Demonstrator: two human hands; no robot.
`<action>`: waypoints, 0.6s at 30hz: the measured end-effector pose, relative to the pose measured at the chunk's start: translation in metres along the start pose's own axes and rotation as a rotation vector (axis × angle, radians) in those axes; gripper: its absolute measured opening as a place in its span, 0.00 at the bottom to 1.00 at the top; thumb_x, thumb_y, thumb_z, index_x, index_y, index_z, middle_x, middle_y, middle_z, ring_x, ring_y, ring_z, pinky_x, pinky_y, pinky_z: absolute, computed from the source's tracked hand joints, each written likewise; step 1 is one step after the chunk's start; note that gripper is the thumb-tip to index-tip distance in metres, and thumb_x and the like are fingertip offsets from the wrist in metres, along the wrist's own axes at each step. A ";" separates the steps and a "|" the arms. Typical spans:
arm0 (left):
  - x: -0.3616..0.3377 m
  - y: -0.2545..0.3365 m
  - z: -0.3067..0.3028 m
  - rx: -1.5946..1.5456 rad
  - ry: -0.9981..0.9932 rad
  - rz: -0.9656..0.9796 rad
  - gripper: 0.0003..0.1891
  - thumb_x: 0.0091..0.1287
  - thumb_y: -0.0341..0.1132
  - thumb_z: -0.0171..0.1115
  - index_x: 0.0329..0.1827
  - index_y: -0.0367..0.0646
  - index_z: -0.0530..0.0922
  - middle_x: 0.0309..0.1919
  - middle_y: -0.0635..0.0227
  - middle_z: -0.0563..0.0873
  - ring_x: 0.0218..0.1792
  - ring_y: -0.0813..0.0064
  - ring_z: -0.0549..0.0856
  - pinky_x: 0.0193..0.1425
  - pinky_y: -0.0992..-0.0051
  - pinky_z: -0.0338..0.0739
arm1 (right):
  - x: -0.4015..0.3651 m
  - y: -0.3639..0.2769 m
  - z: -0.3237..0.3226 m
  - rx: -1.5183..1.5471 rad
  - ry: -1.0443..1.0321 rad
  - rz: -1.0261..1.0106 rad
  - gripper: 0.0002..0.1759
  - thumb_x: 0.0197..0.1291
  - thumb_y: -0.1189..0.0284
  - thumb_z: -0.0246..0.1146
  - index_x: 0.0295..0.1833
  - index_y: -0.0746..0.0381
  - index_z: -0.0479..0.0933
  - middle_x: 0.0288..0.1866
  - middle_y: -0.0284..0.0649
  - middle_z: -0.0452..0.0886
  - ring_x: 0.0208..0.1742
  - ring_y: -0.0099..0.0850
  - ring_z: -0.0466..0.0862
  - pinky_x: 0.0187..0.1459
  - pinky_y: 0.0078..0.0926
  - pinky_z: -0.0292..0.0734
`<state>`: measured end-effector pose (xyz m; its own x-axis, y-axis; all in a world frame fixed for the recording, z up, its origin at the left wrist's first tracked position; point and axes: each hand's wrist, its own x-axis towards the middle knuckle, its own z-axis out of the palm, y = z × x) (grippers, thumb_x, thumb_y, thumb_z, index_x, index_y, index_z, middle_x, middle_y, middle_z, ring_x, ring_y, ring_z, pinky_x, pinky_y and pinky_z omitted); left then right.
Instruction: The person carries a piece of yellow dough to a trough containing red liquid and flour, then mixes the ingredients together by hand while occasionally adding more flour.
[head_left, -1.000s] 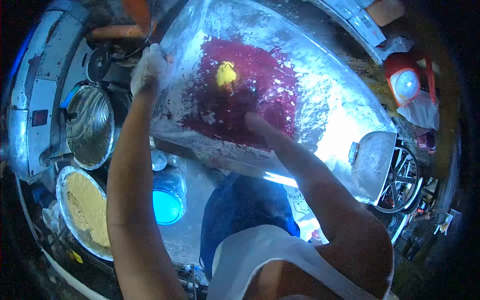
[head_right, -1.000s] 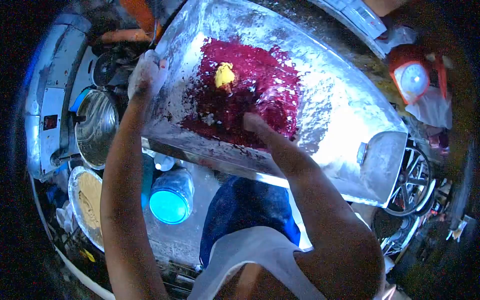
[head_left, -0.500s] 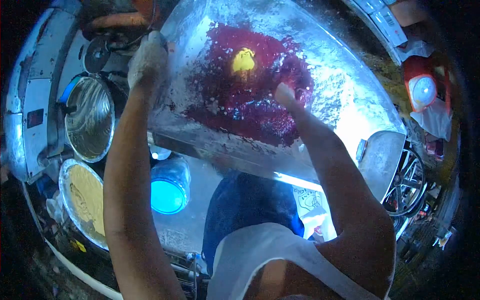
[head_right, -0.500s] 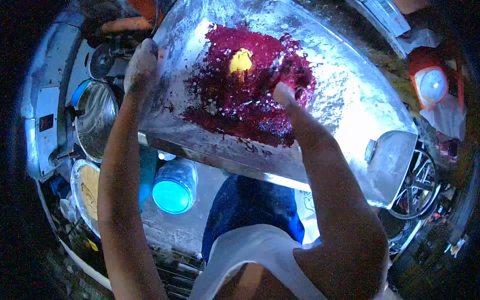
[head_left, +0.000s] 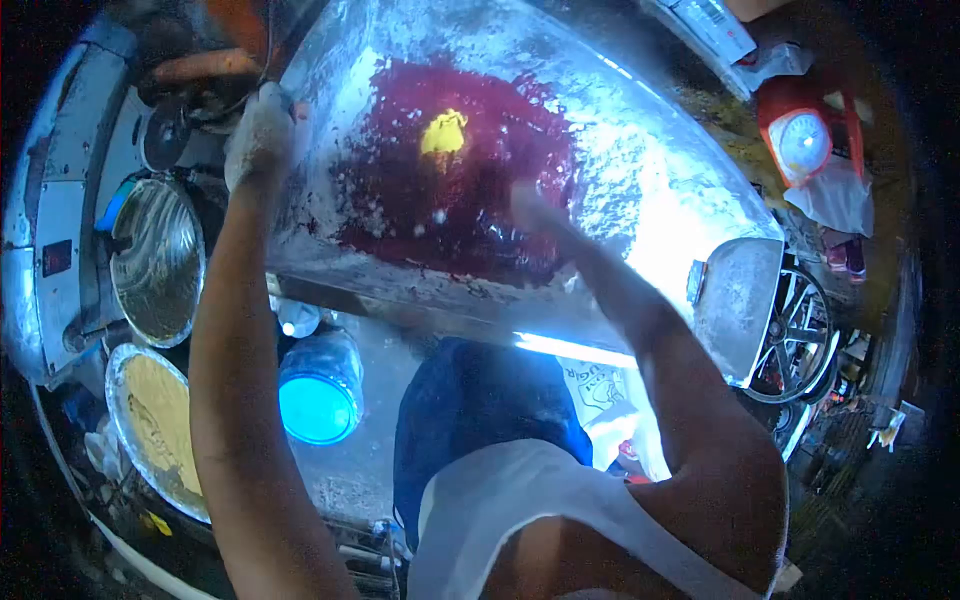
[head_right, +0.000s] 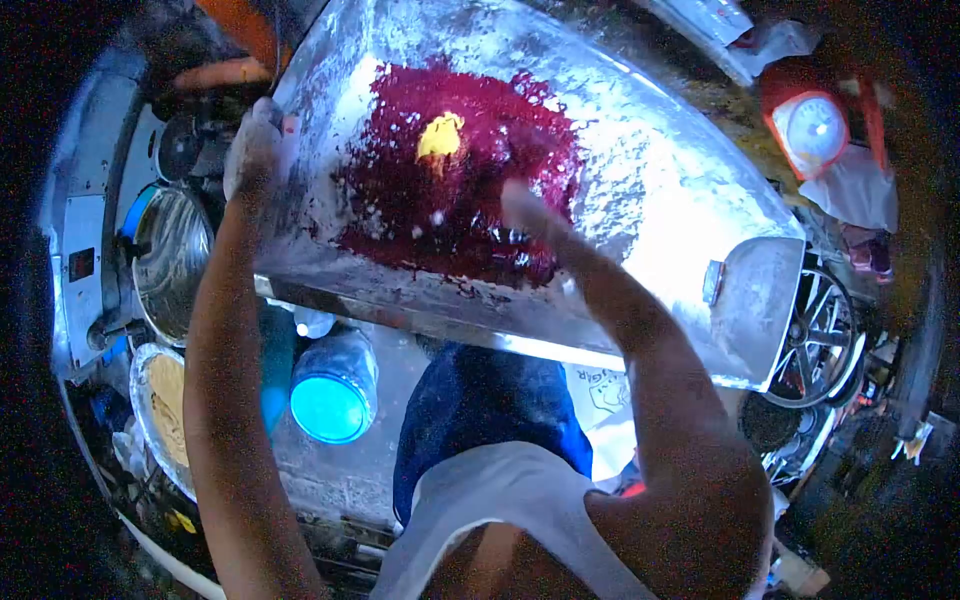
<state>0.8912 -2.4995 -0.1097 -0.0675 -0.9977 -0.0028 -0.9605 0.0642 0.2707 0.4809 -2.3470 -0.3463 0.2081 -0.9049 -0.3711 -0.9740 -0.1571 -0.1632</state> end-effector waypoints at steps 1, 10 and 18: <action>0.000 -0.003 0.004 -0.029 0.021 0.029 0.19 0.75 0.48 0.57 0.56 0.42 0.74 0.53 0.42 0.83 0.57 0.38 0.83 0.59 0.46 0.78 | 0.011 0.012 -0.023 -0.055 -0.017 0.087 0.09 0.64 0.71 0.63 0.34 0.60 0.86 0.32 0.42 0.83 0.34 0.34 0.84 0.34 0.34 0.79; -0.004 -0.006 0.003 -0.019 0.074 0.086 0.18 0.75 0.48 0.58 0.52 0.41 0.74 0.51 0.42 0.83 0.56 0.37 0.82 0.57 0.45 0.76 | 0.039 0.031 0.039 -0.180 -0.191 0.121 0.09 0.65 0.70 0.60 0.41 0.60 0.85 0.39 0.46 0.83 0.44 0.38 0.84 0.44 0.39 0.77; -0.003 -0.003 0.002 -0.017 0.041 0.052 0.19 0.75 0.48 0.57 0.54 0.41 0.75 0.55 0.43 0.83 0.58 0.39 0.82 0.60 0.46 0.77 | -0.009 -0.035 0.121 -0.063 -0.134 -0.190 0.13 0.66 0.68 0.58 0.49 0.60 0.84 0.48 0.50 0.82 0.52 0.43 0.82 0.55 0.46 0.75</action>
<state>0.8938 -2.4971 -0.1120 -0.1056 -0.9931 0.0510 -0.9511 0.1158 0.2862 0.5239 -2.2853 -0.4475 0.3941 -0.7968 -0.4580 -0.9190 -0.3475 -0.1862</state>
